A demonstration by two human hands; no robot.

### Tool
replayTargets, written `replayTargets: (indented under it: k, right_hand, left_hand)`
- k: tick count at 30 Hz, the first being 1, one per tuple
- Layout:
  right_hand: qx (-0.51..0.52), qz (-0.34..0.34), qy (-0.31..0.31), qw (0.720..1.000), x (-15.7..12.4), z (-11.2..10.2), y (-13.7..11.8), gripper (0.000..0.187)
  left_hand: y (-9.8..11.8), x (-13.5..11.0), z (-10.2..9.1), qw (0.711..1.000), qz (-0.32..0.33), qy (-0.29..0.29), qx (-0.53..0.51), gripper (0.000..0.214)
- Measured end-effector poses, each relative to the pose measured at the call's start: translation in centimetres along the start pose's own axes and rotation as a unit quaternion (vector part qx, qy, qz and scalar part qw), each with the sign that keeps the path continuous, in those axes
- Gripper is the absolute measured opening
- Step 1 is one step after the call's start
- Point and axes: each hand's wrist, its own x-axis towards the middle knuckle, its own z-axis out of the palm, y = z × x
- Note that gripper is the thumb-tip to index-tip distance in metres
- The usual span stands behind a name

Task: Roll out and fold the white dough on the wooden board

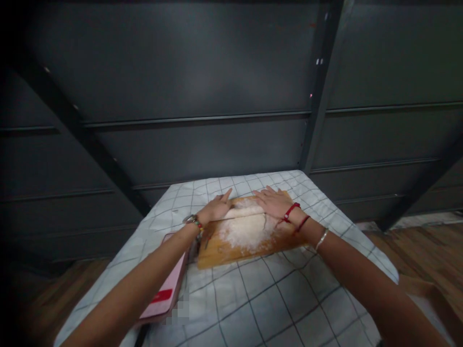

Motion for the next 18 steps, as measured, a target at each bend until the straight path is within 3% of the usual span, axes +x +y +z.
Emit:
replayTargets:
  k: [5, 9, 14, 18]
  right_hand:
    - [-0.047, -0.062, 0.114, 0.99, -3.0, 0.7, -1.0, 0.052]
    - [-0.053, -0.099, 0.145, 0.983, -5.3, 0.8, -1.9, 0.047]
    - [-0.028, -0.121, 0.163, 0.979, -7.8, 1.3, -2.2, 0.045]
    - [0.025, -0.128, 0.119, 0.984, -6.7, 1.0, -1.4, 0.049]
  left_hand:
    - [0.8, -3.6, 1.5, 0.99, 0.017, 0.13, 0.052, 0.055]
    - [1.6, -5.7, 1.7, 0.976, 0.035, 0.195, 0.091, 0.055]
    - [2.2, -7.9, 1.9, 0.966, 0.08, 0.225, 0.095, 0.056]
    - [2.1, -7.4, 1.6, 0.974, 0.07, 0.2, 0.076, 0.056]
